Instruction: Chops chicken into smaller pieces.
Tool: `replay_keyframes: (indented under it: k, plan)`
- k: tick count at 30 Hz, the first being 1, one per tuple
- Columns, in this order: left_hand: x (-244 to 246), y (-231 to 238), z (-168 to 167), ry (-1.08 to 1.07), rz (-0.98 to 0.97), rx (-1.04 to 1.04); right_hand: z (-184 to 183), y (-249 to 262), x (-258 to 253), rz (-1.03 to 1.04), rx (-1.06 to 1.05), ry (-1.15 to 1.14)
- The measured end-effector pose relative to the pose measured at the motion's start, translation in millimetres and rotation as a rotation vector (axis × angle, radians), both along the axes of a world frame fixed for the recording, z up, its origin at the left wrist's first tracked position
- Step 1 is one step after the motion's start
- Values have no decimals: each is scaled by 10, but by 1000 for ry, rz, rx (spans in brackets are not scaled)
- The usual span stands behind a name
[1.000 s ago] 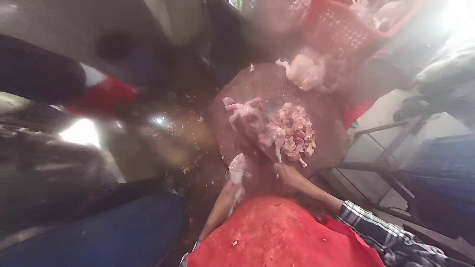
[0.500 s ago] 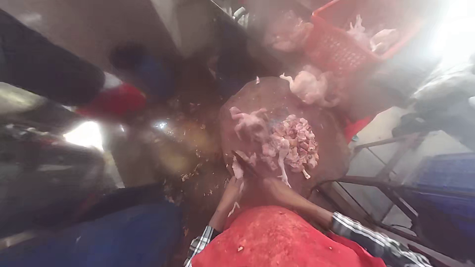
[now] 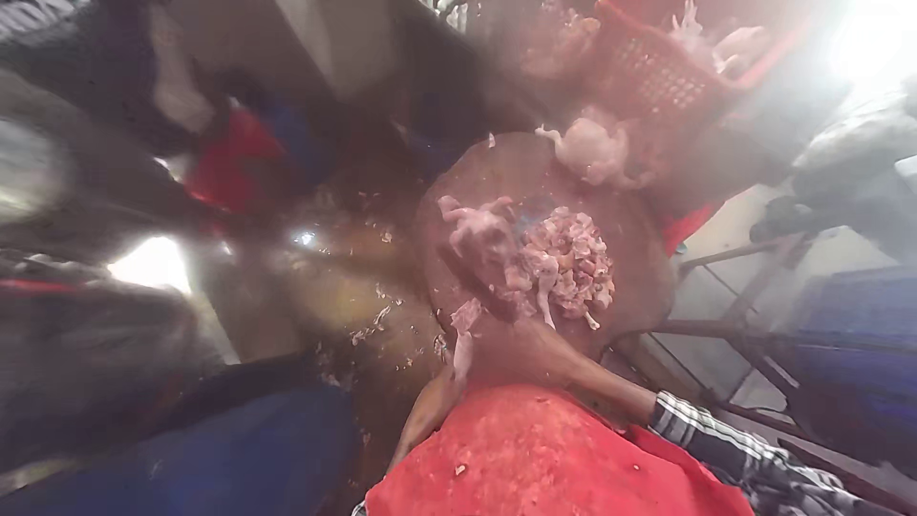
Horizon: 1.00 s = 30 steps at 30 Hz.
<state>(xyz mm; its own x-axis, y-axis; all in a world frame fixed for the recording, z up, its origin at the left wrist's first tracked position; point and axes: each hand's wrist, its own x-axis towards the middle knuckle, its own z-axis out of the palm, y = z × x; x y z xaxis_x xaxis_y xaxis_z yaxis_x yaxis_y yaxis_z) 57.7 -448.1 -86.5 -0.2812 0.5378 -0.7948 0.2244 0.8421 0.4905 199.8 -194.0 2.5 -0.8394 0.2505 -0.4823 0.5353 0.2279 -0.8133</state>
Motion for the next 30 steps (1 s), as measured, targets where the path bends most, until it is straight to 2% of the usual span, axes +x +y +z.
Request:
replay_keyframes:
  k: [2, 4, 5, 6, 8, 10, 12, 14, 15, 17, 19, 22, 24, 26, 27, 29, 30]
  plan:
    - [28, 40, -28, 7, -20, -16, 149, -159, -68, -110, -110, 314]
    - [28, 51, -7, 6, -24, -21, -108, -283, -29, -150, -112, 442]
    - [24, 44, -20, 10, -21, -20, -320, -264, 54, -91, -18, 343]
    - [20, 42, -44, 13, -14, -21, -514, -183, 134, 3, 46, 141]
    - [19, 37, -42, 2, 14, -18, -669, -16, 180, 91, 44, -167]
    - [-25, 30, -4, -11, 40, 6, -461, 9, 144, 69, 89, -166]
    - [-18, -29, -31, -42, 50, 45, -217, -121, 161, 1, 82, 37]
    - [-32, -40, -83, -61, 75, 63, -313, -224, 175, -25, 29, 232]
    - [-44, -51, -93, -66, 81, 57, -416, -228, 224, 19, 18, 206]
    - [-95, -30, -65, -35, 64, 34, -591, -90, 315, 137, -41, -70]
    - [-165, 28, 79, 33, 1, 23, -701, 78, 365, 117, -73, -245]
    - [-228, 251, 368, 105, -99, 2, -353, 211, 240, 30, 110, -249]
    - [-298, 479, 426, 210, -194, 5, 102, 249, 28, -19, 161, -57]
    - [-335, 566, 311, 321, -299, -1, 525, 116, -119, -81, 83, 305]
    - [-370, 581, 228, 357, -336, -8, 623, 25, -170, -100, 41, 486]
    - [-418, 599, 139, 379, -381, -19, 416, -108, -124, -61, 104, 688]
    - [-427, 599, 135, 381, -381, -22, 135, -109, -14, 9, 165, 611]
